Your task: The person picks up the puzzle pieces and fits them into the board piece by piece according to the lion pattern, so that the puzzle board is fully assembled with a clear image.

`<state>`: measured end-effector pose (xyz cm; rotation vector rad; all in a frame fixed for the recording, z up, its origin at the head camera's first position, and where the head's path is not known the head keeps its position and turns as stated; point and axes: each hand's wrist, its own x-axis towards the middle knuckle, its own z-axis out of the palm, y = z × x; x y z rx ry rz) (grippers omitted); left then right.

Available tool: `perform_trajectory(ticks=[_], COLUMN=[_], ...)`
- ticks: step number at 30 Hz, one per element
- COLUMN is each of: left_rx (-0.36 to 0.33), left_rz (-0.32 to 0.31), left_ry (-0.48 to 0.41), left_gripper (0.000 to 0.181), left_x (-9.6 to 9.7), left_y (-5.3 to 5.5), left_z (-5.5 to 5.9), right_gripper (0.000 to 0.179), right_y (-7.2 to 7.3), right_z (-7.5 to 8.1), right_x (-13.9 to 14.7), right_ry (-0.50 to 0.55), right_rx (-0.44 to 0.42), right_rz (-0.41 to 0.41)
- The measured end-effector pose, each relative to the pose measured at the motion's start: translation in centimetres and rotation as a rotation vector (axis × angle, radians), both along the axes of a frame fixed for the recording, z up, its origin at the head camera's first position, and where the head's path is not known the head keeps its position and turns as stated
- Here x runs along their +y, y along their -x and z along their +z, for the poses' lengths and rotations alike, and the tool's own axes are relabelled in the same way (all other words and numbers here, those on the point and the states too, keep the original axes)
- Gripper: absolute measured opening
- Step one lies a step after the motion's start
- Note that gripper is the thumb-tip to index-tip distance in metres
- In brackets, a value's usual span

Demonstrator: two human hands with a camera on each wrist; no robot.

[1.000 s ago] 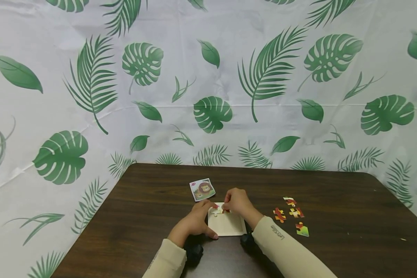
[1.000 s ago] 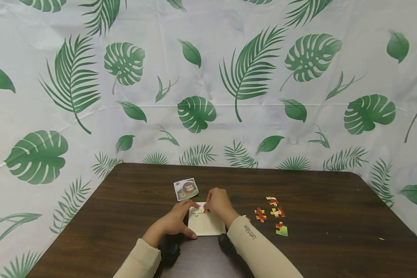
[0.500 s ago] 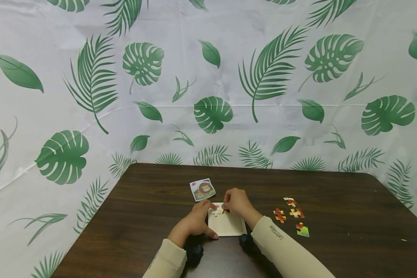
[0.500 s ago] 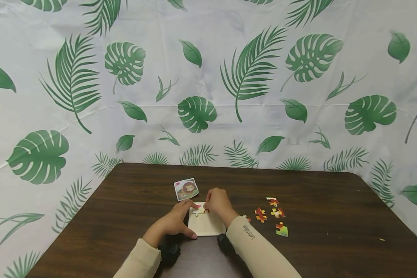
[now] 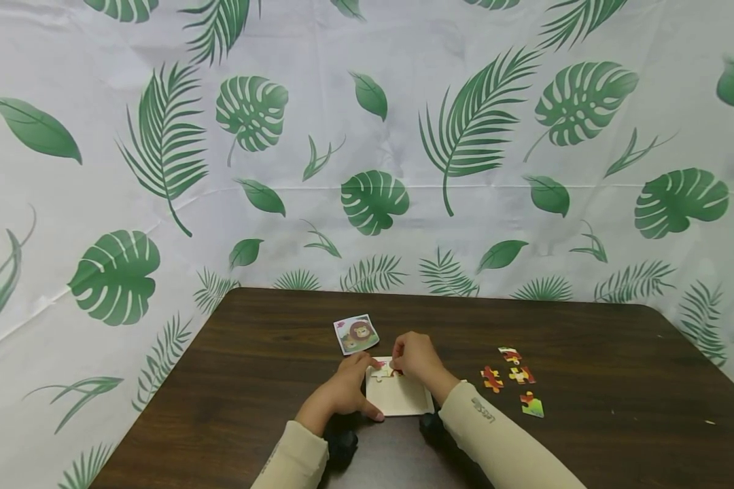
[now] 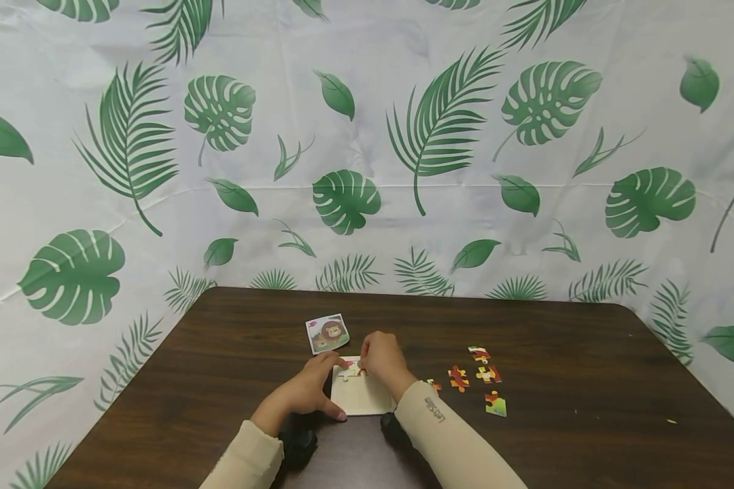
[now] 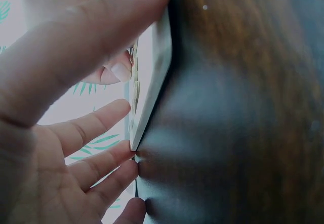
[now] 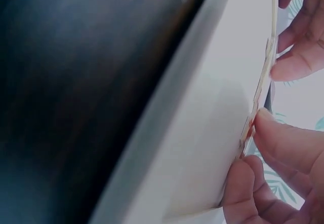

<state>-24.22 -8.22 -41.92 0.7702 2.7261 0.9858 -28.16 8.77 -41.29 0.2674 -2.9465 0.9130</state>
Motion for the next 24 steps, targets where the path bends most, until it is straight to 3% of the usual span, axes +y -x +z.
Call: perform_trajectory(ticks=[24], left_rx=[0.010], left_rz=[-0.001], left_ry=[0.009], left_gripper=[0.072], left_x=[-0.05], left_y=[0.22], left_z=[-0.18], right_gripper=[0.024], right_y=[0.33], right_z=[0.12], right_x=[-0.35], right_ry=[-0.034], right_rx=[0.009], right_rz=[-0.042])
